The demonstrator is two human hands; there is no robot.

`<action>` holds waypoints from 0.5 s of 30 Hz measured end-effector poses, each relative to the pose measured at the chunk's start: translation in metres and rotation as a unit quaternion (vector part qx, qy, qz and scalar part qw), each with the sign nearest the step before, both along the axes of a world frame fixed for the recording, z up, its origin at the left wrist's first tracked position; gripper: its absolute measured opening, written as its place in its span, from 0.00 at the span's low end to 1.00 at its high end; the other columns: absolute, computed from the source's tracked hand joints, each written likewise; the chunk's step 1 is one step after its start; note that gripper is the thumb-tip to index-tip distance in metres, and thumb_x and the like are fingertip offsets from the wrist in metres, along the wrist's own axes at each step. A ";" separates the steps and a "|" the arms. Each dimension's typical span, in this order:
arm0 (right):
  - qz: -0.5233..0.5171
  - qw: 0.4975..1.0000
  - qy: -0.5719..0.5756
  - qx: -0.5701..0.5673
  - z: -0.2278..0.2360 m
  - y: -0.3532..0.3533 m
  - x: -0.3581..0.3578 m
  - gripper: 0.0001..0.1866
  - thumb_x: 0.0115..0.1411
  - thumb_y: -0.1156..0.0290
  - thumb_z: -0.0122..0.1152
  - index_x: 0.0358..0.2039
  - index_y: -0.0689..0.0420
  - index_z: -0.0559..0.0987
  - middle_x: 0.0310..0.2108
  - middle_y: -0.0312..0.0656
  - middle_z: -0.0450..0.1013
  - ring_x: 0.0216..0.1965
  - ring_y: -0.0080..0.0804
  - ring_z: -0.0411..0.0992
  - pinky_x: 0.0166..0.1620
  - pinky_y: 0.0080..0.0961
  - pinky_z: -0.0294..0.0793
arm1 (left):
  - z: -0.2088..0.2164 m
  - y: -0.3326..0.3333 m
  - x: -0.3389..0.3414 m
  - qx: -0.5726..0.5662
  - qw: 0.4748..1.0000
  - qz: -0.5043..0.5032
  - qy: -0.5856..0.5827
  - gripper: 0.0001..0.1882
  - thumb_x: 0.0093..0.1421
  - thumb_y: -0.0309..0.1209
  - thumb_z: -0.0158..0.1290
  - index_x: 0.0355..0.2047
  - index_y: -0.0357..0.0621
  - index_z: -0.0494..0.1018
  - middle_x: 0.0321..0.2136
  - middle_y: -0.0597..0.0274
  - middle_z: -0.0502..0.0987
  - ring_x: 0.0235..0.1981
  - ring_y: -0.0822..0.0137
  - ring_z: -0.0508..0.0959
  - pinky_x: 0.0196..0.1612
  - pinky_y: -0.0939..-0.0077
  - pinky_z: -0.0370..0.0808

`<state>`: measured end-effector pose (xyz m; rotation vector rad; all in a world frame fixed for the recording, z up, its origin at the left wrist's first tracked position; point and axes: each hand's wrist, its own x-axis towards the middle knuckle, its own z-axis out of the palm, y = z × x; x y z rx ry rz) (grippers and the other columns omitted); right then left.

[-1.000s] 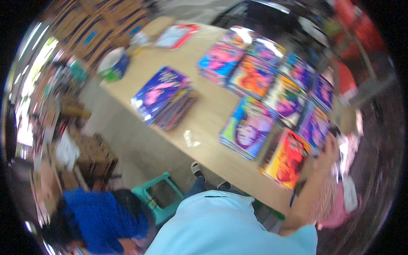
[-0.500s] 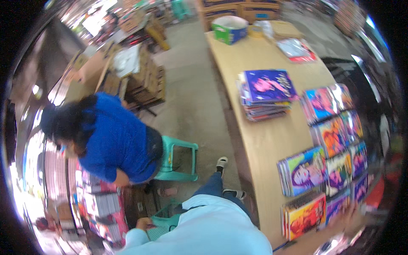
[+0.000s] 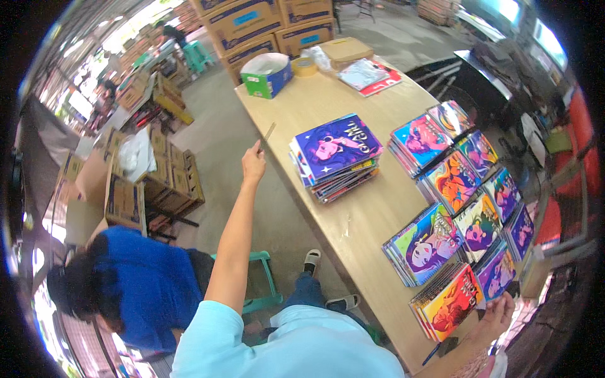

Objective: The person walks through a warehouse and approaches a table with stacks of notebooks. They pick up, flip through, and arrange the notebooks into neat piles on the table.

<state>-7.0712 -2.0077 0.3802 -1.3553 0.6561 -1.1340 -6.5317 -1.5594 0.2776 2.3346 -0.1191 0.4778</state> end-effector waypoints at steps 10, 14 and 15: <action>0.137 0.971 0.130 -0.149 0.012 0.218 0.132 0.31 0.58 0.51 0.56 0.55 0.61 0.66 0.59 0.48 0.58 0.60 0.40 0.56 0.57 0.36 0.60 | 0.144 -0.106 -0.143 -0.453 0.829 -0.327 0.007 0.19 0.61 0.33 0.44 0.49 0.34 0.66 0.28 0.59 0.71 0.21 0.73 0.66 0.22 0.82 0.60; -0.182 0.978 -0.064 0.081 -0.024 0.230 0.190 0.24 0.62 0.52 0.49 0.48 0.60 0.69 0.48 0.49 0.68 0.50 0.41 0.67 0.51 0.34 0.67 | 0.108 -0.190 -0.244 0.114 0.509 -0.851 0.068 0.23 0.58 0.25 0.45 0.54 0.32 0.60 0.45 0.35 0.67 0.49 0.41 0.67 0.49 0.57 0.65; -0.267 0.943 -0.118 0.161 -0.058 0.233 0.172 0.22 0.62 0.52 0.50 0.46 0.58 0.70 0.40 0.45 0.70 0.43 0.35 0.70 0.43 0.31 0.71 | 0.086 -0.190 -0.260 0.152 0.447 -0.872 0.129 0.27 0.57 0.27 0.48 0.57 0.34 0.59 0.55 0.35 0.58 0.56 0.38 0.60 0.55 0.56 0.61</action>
